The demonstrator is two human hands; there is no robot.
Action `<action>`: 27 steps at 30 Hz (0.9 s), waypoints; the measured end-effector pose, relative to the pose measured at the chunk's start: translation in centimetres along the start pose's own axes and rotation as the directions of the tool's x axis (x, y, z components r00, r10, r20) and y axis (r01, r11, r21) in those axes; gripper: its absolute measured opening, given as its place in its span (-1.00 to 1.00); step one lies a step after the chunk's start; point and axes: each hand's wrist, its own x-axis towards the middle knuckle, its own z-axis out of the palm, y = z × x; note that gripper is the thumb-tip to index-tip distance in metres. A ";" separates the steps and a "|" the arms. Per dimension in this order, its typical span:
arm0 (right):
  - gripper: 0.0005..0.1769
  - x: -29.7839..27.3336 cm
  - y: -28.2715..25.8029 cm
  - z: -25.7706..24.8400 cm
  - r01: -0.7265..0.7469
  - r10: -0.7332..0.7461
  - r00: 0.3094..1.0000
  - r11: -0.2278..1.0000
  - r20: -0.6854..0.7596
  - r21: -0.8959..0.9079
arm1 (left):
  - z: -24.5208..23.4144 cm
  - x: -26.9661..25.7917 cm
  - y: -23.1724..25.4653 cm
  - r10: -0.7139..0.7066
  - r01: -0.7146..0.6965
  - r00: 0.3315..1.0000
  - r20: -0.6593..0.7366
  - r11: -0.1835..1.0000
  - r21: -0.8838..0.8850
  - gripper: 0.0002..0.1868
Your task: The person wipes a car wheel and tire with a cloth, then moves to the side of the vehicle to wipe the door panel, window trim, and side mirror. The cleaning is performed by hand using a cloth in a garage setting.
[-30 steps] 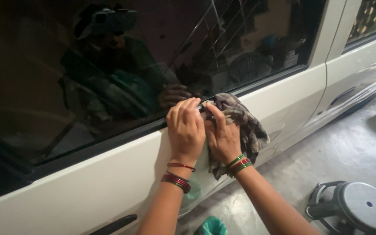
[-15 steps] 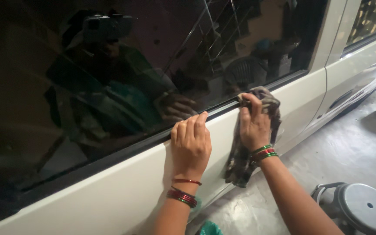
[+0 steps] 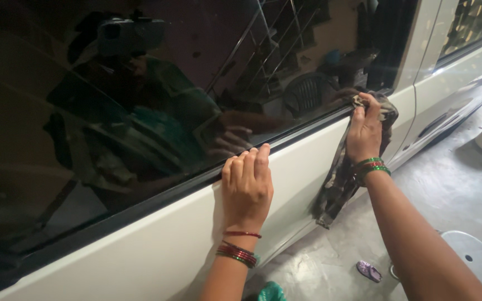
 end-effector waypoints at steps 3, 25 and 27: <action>-0.61 0.1 0.6 0.6 0.044 -0.043 0.998 0.999 -0.050 0.031 | -0.1 0.1 0.0 0.015 -0.015 1.000 0.003 1.000 0.022 -0.66; -0.55 -7.7 -10.3 0.6 0.246 -0.251 0.968 0.958 0.021 0.148 | -0.2 0.3 0.4 -0.019 0.019 0.999 -0.027 1.000 -0.012 -0.69; -0.56 -7.2 -9.1 0.4 0.204 -0.215 0.974 0.969 0.069 0.142 | -0.3 0.2 0.4 -0.022 0.022 1.000 -0.011 1.000 -0.001 -0.69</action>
